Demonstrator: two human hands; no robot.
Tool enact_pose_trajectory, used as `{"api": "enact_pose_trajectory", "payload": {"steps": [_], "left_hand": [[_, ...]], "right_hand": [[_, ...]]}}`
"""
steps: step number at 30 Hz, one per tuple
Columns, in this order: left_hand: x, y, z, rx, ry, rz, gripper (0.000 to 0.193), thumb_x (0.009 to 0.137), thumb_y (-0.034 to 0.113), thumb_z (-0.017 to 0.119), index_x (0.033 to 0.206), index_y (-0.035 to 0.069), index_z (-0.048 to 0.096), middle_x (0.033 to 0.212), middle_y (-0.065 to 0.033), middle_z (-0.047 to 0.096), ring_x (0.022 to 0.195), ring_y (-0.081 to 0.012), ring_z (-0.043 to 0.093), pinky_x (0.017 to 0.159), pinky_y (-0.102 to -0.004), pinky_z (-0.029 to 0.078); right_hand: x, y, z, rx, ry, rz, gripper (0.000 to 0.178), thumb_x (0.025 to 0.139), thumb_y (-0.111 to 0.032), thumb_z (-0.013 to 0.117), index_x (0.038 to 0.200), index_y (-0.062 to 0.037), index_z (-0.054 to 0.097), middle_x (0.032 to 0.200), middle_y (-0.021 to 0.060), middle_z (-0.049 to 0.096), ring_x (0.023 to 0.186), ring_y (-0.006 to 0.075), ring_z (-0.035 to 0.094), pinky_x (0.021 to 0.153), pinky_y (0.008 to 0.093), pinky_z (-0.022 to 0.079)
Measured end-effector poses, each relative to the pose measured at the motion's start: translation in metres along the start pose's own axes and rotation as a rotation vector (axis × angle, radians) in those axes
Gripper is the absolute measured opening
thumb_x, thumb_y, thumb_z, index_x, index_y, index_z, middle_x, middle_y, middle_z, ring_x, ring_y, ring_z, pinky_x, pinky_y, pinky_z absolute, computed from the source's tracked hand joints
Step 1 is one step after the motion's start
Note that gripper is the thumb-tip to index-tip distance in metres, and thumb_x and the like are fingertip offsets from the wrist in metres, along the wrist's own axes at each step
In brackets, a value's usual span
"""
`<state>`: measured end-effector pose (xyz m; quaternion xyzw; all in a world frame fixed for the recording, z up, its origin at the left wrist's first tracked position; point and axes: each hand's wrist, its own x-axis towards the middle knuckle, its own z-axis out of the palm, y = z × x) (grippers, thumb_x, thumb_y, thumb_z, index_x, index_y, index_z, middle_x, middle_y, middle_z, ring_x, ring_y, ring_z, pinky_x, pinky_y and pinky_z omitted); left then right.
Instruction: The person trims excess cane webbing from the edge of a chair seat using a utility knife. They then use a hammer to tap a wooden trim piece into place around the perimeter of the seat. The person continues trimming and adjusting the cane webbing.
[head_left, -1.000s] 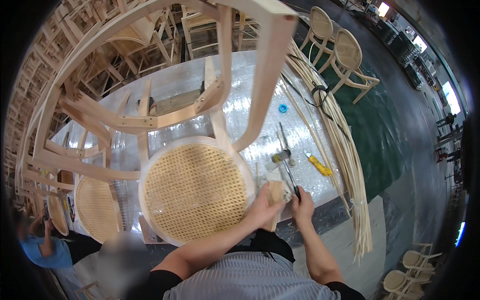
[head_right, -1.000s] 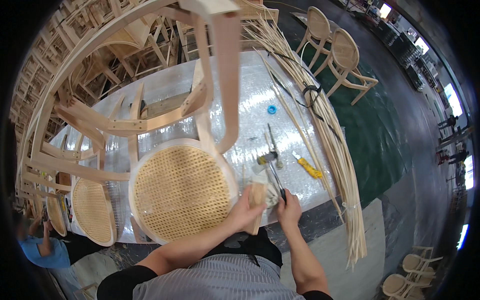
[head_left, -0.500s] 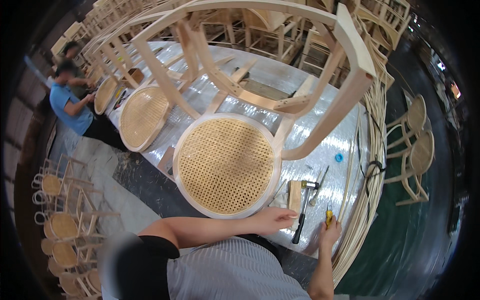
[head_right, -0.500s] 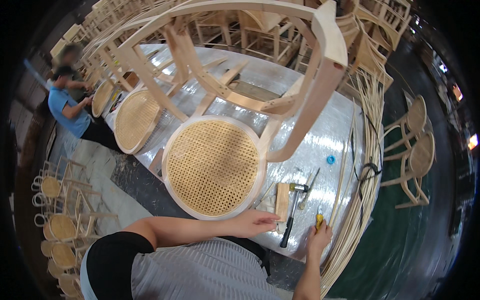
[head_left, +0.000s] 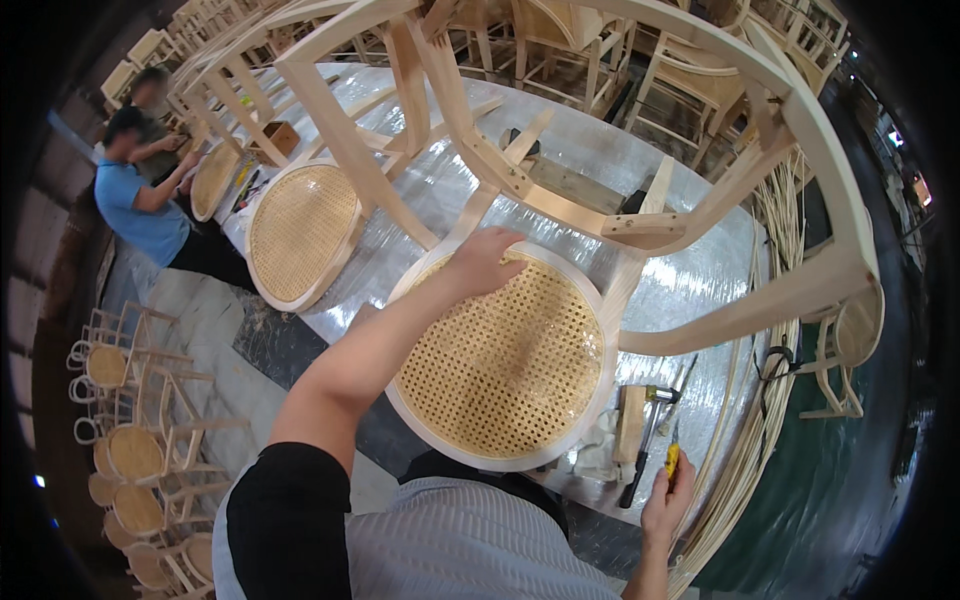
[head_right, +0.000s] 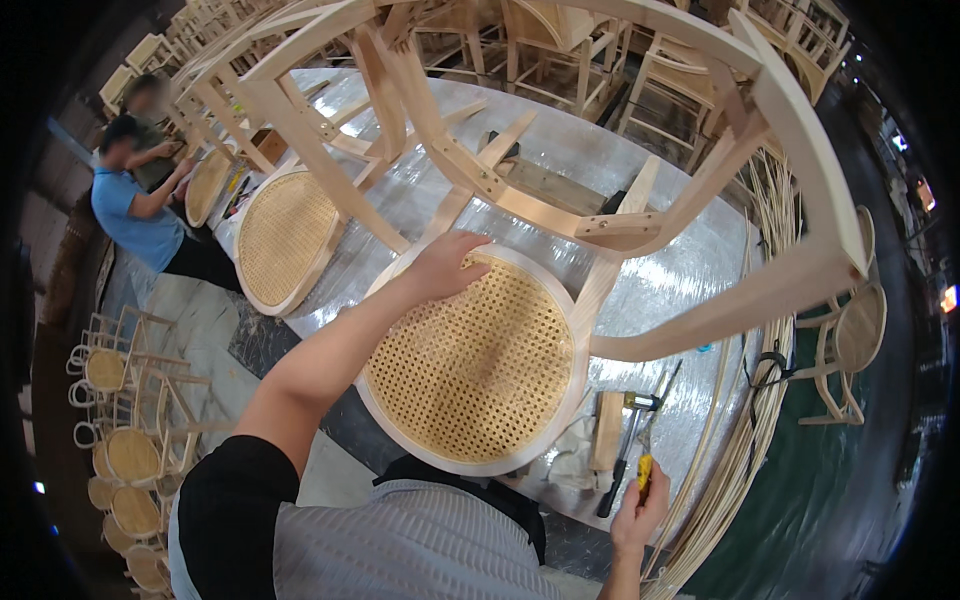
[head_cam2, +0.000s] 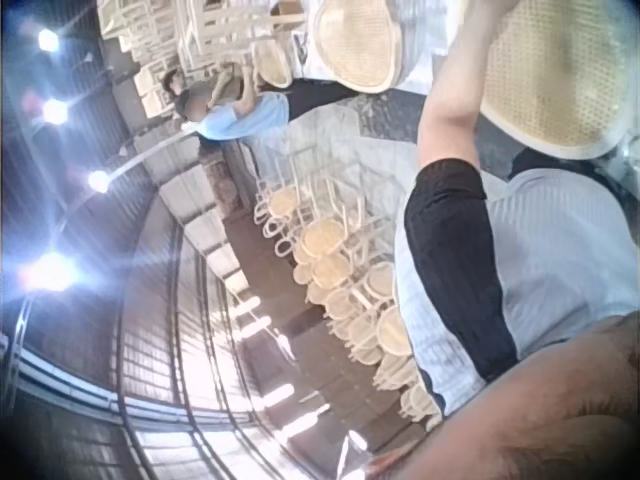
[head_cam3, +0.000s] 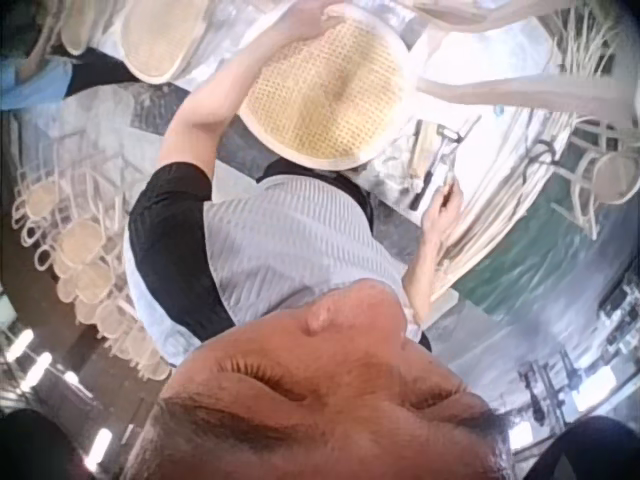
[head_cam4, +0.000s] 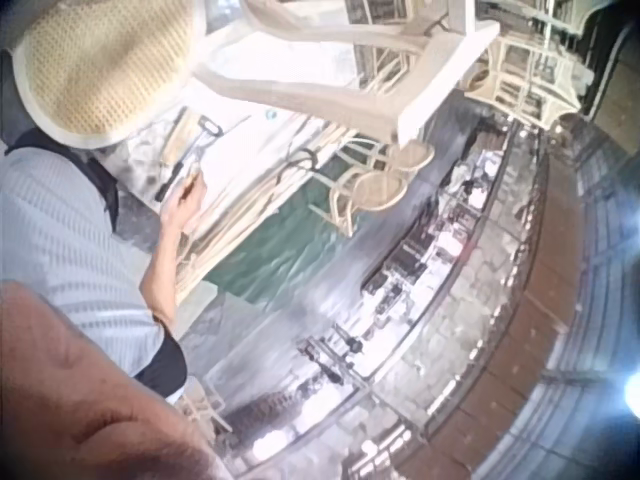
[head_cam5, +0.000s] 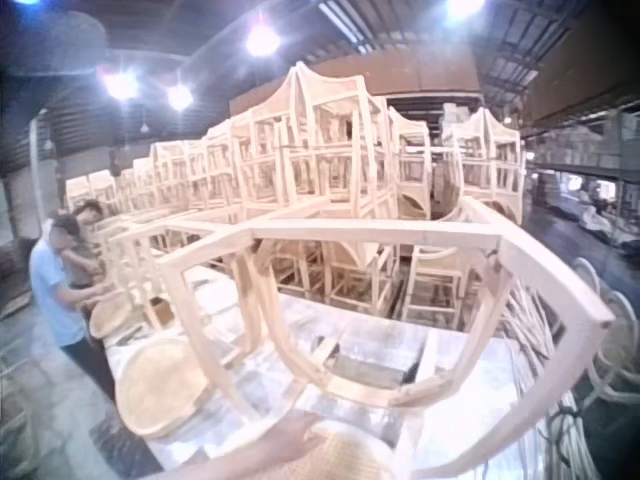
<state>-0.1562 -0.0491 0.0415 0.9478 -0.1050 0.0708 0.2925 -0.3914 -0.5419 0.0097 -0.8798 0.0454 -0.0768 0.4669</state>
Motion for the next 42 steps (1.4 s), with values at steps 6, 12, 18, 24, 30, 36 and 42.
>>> {"api": "enact_pose_trajectory", "payload": {"steps": [6,12,18,24,30,36,42], "left_hand": [[0.089,-0.060,0.028,-0.018,-0.492,-0.009,0.061,0.098,0.047,0.071,0.143,0.006,0.071,0.128,-0.0223,0.075,0.119,-0.0371,0.072,0.105,-0.0436,0.056],[0.111,-0.065,0.050,-0.257,-0.715,-0.059,0.048,0.103,0.042,0.061,0.136,0.011,0.076,0.118,-0.0185,0.079,0.109,-0.0347,0.075,0.098,-0.0449,0.057],[0.103,-0.100,0.058,-0.250,-0.500,-0.037,0.037,0.105,0.028,0.052,0.120,0.006,0.078,0.113,-0.0190,0.079,0.104,-0.0388,0.074,0.095,-0.0488,0.056],[0.093,-0.097,0.061,-0.447,-0.289,-0.049,0.031,0.100,0.016,0.055,0.117,0.005,0.078,0.113,-0.0209,0.078,0.105,-0.0413,0.073,0.096,-0.0494,0.056],[0.092,-0.093,0.051,-0.379,-0.315,0.041,0.033,0.094,0.013,0.057,0.117,0.006,0.079,0.105,-0.0212,0.079,0.098,-0.0389,0.075,0.090,-0.0472,0.059],[0.089,-0.090,0.041,-0.367,-0.420,0.068,0.035,0.093,0.018,0.062,0.120,0.007,0.080,0.101,-0.0208,0.079,0.092,-0.0386,0.076,0.085,-0.0478,0.060],[0.089,-0.089,0.040,-0.363,-0.446,0.070,0.036,0.093,0.020,0.063,0.122,0.006,0.080,0.107,-0.0199,0.080,0.098,-0.0387,0.076,0.091,-0.0476,0.060]], "right_hand": [[0.074,-0.104,0.112,0.005,-0.071,-0.276,0.041,0.099,-0.002,0.067,0.139,0.0058,0.063,0.112,0.0189,0.067,0.103,0.0292,0.068,0.094,0.0376,0.054],[0.157,-0.136,0.180,-0.298,-0.152,-0.430,0.038,0.098,-0.004,0.072,0.136,0.0007,0.070,0.114,0.0185,0.070,0.099,0.0349,0.069,0.091,0.0405,0.054],[0.209,-0.148,0.233,-0.484,-0.253,-0.572,0.036,0.099,-0.009,0.073,0.134,-0.0020,0.074,0.109,0.0141,0.070,0.097,0.0330,0.066,0.090,0.0419,0.052],[0.227,-0.150,0.242,-0.595,-0.318,-0.599,0.037,0.098,-0.012,0.074,0.133,-0.0038,0.075,0.108,0.0132,0.070,0.101,0.0324,0.065,0.090,0.0434,0.051],[0.236,-0.146,0.238,-0.598,-0.357,-0.618,0.039,0.096,-0.016,0.076,0.134,-0.0065,0.075,0.107,0.0107,0.069,0.098,0.0297,0.064,0.088,0.0438,0.047],[0.239,-0.148,0.238,-0.614,-0.390,-0.624,0.041,0.095,-0.015,0.076,0.135,-0.0073,0.074,0.106,0.0099,0.069,0.097,0.0297,0.064,0.088,0.0440,0.048],[0.240,-0.148,0.237,-0.616,-0.391,-0.639,0.041,0.094,-0.015,0.077,0.135,-0.0077,0.074,0.107,0.0093,0.069,0.097,0.0290,0.064,0.087,0.0439,0.048]]}}
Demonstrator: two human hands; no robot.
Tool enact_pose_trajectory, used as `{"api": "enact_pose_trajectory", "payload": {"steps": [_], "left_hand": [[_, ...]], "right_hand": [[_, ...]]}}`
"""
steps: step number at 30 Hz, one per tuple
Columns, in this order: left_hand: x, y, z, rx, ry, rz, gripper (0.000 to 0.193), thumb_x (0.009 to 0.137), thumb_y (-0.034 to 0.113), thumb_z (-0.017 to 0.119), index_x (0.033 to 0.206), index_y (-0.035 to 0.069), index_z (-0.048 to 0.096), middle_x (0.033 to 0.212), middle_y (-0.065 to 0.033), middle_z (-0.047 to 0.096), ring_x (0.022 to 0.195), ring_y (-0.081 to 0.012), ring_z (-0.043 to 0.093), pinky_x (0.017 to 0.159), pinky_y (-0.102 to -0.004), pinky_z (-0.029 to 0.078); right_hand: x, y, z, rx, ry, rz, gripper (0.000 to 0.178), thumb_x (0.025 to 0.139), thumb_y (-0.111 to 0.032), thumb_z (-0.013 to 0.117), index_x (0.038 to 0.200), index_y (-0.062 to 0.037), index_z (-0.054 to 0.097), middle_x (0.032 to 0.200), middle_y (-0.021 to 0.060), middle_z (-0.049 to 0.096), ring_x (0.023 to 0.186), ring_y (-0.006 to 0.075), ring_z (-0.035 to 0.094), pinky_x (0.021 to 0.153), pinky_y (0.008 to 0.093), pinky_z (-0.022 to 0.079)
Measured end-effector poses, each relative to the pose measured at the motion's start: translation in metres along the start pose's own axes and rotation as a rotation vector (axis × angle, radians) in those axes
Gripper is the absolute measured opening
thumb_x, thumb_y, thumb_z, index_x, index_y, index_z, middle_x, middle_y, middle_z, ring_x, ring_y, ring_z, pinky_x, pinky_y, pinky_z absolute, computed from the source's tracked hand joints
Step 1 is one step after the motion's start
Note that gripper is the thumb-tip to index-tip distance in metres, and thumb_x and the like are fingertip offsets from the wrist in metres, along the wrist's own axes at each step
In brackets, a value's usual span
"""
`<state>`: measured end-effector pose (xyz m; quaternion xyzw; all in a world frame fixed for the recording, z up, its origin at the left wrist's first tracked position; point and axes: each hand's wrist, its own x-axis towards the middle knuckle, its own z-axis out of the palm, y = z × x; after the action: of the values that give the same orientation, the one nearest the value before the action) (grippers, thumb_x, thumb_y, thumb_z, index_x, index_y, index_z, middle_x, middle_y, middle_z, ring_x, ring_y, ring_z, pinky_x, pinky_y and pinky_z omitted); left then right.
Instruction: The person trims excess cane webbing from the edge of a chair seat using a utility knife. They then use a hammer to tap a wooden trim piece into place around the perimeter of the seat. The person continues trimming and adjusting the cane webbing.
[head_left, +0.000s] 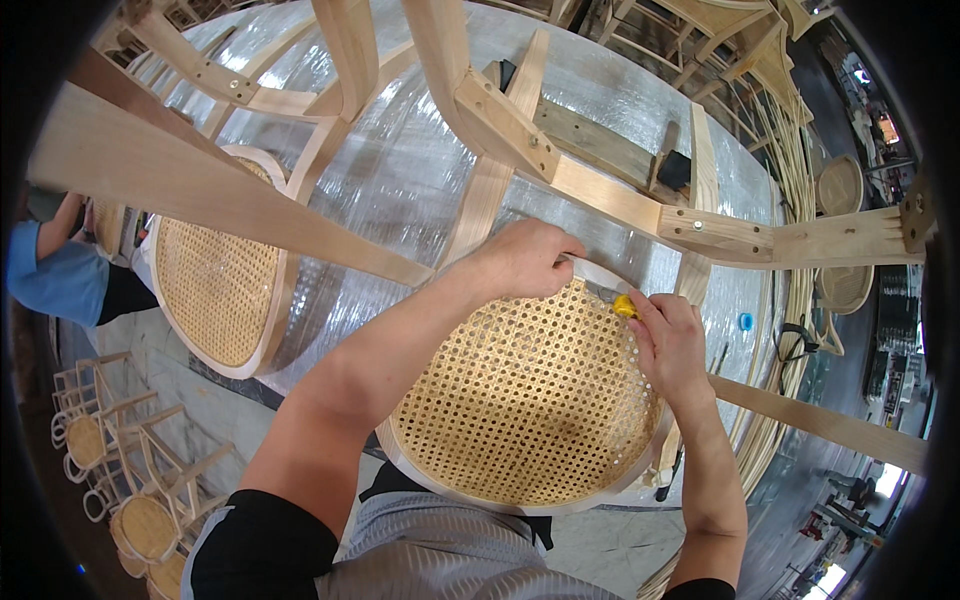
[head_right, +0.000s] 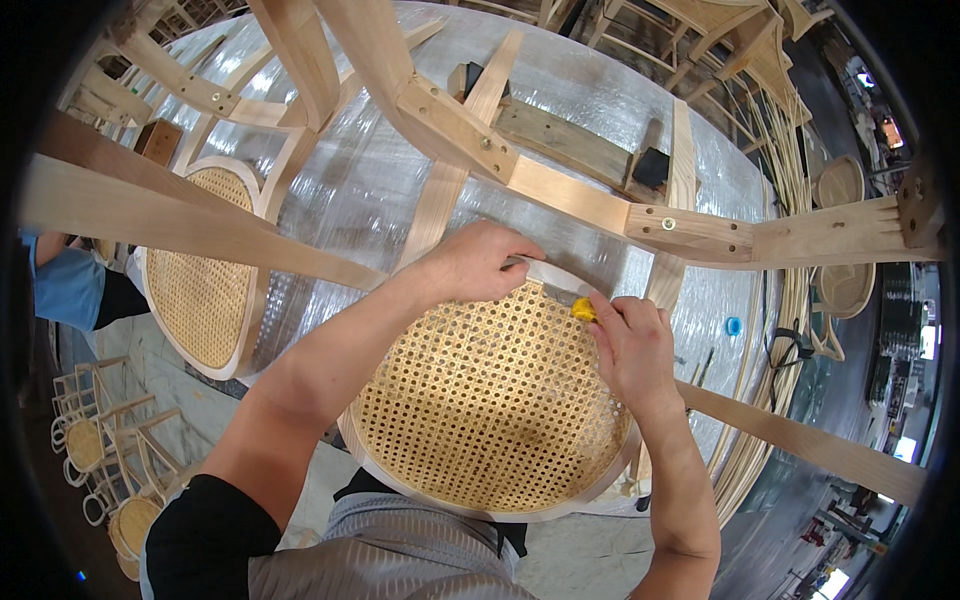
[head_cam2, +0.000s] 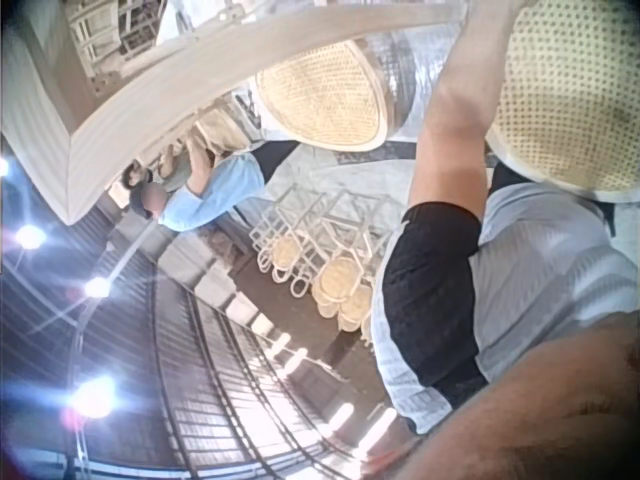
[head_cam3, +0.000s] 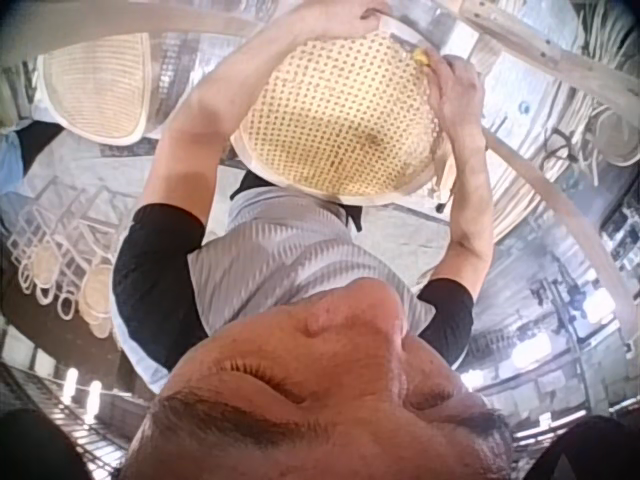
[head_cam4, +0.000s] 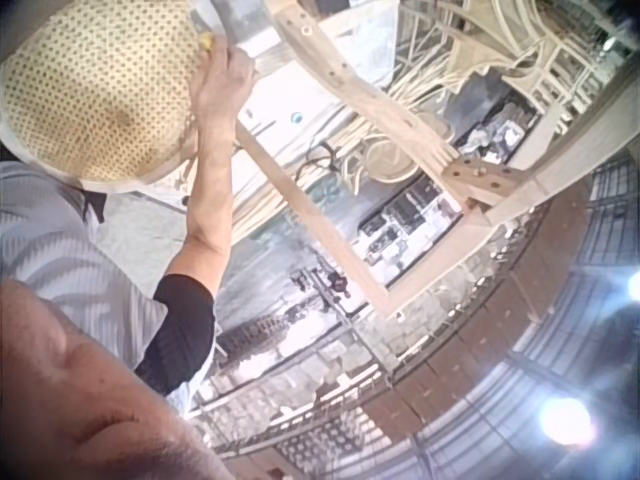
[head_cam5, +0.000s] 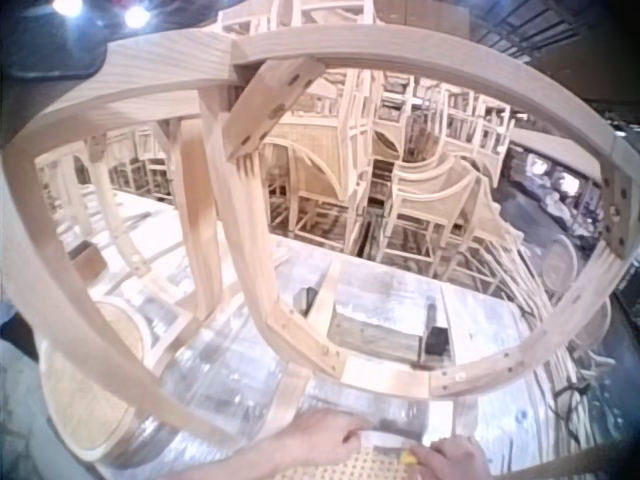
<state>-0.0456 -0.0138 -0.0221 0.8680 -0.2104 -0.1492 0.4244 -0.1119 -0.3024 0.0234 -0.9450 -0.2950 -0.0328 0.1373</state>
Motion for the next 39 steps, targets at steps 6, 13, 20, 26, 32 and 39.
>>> {"api": "enact_pose_trajectory", "payload": {"steps": [6,13,20,26,32,39], "left_hand": [[0.000,0.003,-0.001,-0.001,0.000,-0.002,0.041,0.089,0.020,0.059,0.121,0.008,0.081,0.109,-0.0218,0.079,0.103,-0.0409,0.076,0.097,-0.0502,0.060],[-0.001,0.002,-0.001,-0.015,-0.009,-0.015,0.041,0.089,0.021,0.060,0.122,0.007,0.081,0.110,-0.0218,0.080,0.105,-0.0402,0.076,0.098,-0.0496,0.060],[-0.001,0.005,-0.002,-0.012,-0.002,-0.017,0.041,0.089,0.020,0.060,0.122,0.006,0.081,0.110,-0.0222,0.079,0.105,-0.0401,0.076,0.099,-0.0492,0.060],[-0.002,0.003,-0.003,-0.004,-0.028,-0.025,0.037,0.094,0.021,0.065,0.125,0.005,0.079,0.117,-0.0202,0.079,0.109,-0.0390,0.075,0.099,-0.0471,0.059],[-0.002,0.001,0.000,-0.004,0.002,0.018,0.036,0.093,0.018,0.063,0.122,0.004,0.080,0.117,-0.0205,0.079,0.108,-0.0398,0.075,0.099,-0.0472,0.059],[0.003,-0.002,0.002,-0.023,0.018,-0.017,0.038,0.095,0.023,0.058,0.121,0.007,0.081,0.115,-0.0203,0.079,0.108,-0.0406,0.074,0.100,-0.0492,0.058]], "right_hand": [[0.002,0.000,-0.002,0.009,0.001,-0.015,0.041,0.094,-0.016,0.078,0.134,-0.0080,0.075,0.106,0.0091,0.069,0.097,0.0286,0.065,0.086,0.0439,0.048],[0.005,0.000,-0.002,-0.002,-0.007,-0.028,0.041,0.094,-0.016,0.077,0.134,-0.0074,0.074,0.105,0.0094,0.068,0.096,0.0288,0.065,0.087,0.0442,0.048],[0.006,0.001,-0.002,-0.011,-0.025,-0.020,0.039,0.094,-0.016,0.077,0.132,-0.0068,0.073,0.104,0.0104,0.068,0.096,0.0299,0.064,0.086,0.0448,0.048],[0.013,0.001,-0.007,0.017,-0.079,-0.009,0.035,0.095,-0.015,0.075,0.128,-0.0064,0.073,0.101,0.0108,0.069,0.096,0.0319,0.065,0.084,0.0466,0.050],[0.021,0.005,-0.014,0.049,-0.122,0.000,0.029,0.097,-0.015,0.073,0.125,-0.0070,0.074,0.095,0.0133,0.070,0.092,0.0358,0.067,0.081,0.0495,0.052],[0.021,0.010,-0.018,0.304,-0.047,0.130,0.030,0.101,-0.010,0.071,0.129,-0.0016,0.073,0.092,0.0180,0.068,0.084,0.0394,0.069,0.078,0.0460,0.056]]}}
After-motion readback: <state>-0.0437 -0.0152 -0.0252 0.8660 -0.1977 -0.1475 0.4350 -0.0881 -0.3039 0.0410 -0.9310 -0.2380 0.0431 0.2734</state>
